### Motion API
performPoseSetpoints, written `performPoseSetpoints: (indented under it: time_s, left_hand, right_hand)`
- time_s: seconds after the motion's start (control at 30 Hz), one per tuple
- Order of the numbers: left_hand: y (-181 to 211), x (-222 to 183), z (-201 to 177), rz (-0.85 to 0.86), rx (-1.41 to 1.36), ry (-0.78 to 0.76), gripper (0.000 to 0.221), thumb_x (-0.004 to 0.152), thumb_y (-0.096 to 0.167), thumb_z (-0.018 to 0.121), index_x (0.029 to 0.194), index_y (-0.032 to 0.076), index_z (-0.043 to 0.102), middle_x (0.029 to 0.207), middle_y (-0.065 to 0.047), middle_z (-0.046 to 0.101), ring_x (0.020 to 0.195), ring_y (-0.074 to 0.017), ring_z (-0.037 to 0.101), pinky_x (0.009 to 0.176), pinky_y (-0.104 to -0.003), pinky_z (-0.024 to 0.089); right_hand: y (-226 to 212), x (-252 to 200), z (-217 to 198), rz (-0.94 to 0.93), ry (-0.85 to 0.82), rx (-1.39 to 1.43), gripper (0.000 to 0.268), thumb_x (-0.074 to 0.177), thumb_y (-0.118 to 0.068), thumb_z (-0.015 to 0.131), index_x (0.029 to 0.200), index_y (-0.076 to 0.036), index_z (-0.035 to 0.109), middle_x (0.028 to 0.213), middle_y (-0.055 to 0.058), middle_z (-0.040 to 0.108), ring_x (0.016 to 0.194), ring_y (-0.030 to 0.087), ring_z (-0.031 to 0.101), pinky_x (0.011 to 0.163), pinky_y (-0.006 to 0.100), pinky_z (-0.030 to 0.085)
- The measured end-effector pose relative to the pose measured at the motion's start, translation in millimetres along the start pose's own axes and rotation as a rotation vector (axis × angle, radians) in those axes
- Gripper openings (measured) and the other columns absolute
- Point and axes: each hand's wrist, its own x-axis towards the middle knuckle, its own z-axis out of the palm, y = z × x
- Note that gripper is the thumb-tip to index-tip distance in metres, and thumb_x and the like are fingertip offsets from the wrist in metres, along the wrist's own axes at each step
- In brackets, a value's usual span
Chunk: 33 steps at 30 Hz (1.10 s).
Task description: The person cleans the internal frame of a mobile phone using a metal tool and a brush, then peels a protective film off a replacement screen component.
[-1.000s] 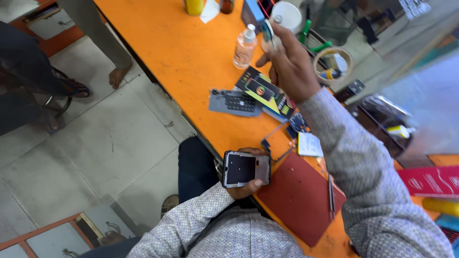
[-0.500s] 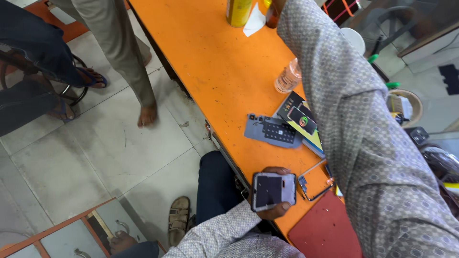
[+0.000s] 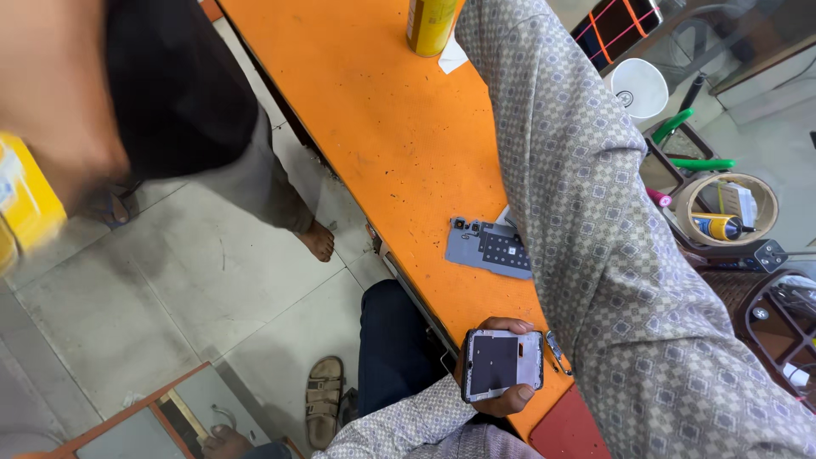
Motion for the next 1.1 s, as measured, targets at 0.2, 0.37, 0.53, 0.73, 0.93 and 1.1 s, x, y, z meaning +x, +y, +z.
performPoseSetpoints:
  time_s: [0.2, 0.37, 0.53, 0.73, 0.93, 1.1]
  left_hand:
    - [-17, -2, 9, 0.118, -0.085, 0.054, 0.071, 0.094, 0.029, 0.076, 0.145, 0.001, 0.035, 0.142, -0.019, 0.048, 0.139, -0.0322, 0.054, 0.111, -0.048, 0.055]
    - [-18, -1, 8, 0.174, 0.002, 0.064, 0.07, 0.094, 0.028, 0.075, 0.145, 0.001, 0.035, 0.142, -0.019, 0.049, 0.133, -0.0309, 0.057, 0.109, -0.047, 0.057]
    - [-3, 3, 3, 0.093, 0.126, 0.052, 0.068, 0.092, 0.034, 0.074, 0.141, -0.001, 0.042, 0.139, -0.018, 0.053, 0.132, -0.0307, 0.061, 0.103, -0.043, 0.058]
    - [12, 9, 4, -0.065, 0.147, 0.074, 0.072, 0.084, 0.043, 0.076, 0.134, 0.0, 0.047, 0.126, -0.014, 0.059, 0.114, -0.0233, 0.065, 0.097, -0.037, 0.058]
    - [3, 5, -8, -0.024, 0.235, 0.017, 0.062, 0.089, 0.043, 0.073, 0.134, 0.004, 0.053, 0.114, -0.009, 0.06, 0.103, -0.0175, 0.062, 0.092, -0.031, 0.055]
    - [12, 9, -6, -0.104, -0.077, -0.044, 0.06, 0.1, 0.029, 0.062, 0.15, 0.004, 0.038, 0.137, -0.014, 0.06, 0.117, -0.0181, 0.058, 0.104, -0.032, 0.05]
  right_hand:
    - [1, -4, -10, 0.017, 0.017, -0.002, 0.022, 0.112, -0.017, 0.048, 0.105, -0.001, 0.061, 0.075, 0.006, 0.062, 0.058, 0.012, 0.055, 0.053, 0.027, 0.045]
    - [-15, -8, -16, -0.011, 0.029, 0.009, 0.024, 0.112, -0.019, 0.048, 0.102, -0.001, 0.061, 0.074, 0.006, 0.06, 0.059, 0.012, 0.055, 0.054, 0.027, 0.044]
    - [-45, -18, -23, -0.118, 0.043, 0.207, 0.027, 0.113, -0.021, 0.048, 0.099, -0.001, 0.06, 0.073, 0.006, 0.059, 0.059, 0.012, 0.054, 0.055, 0.027, 0.044]
    - [-102, -4, -67, -0.315, -0.046, 0.813, 0.031, 0.114, -0.023, 0.048, 0.096, -0.001, 0.059, 0.072, 0.006, 0.058, 0.06, 0.013, 0.054, 0.057, 0.028, 0.044]
    - [-48, -116, -107, -0.283, -0.212, 1.314, 0.034, 0.114, -0.025, 0.048, 0.092, 0.0, 0.059, 0.071, 0.006, 0.057, 0.061, 0.013, 0.053, 0.058, 0.028, 0.043]
    - [51, -351, -80, 0.208, -0.015, 1.394, 0.023, 0.107, -0.019, 0.051, 0.119, -0.004, 0.063, 0.075, 0.004, 0.06, 0.058, 0.009, 0.05, 0.051, 0.023, 0.037]
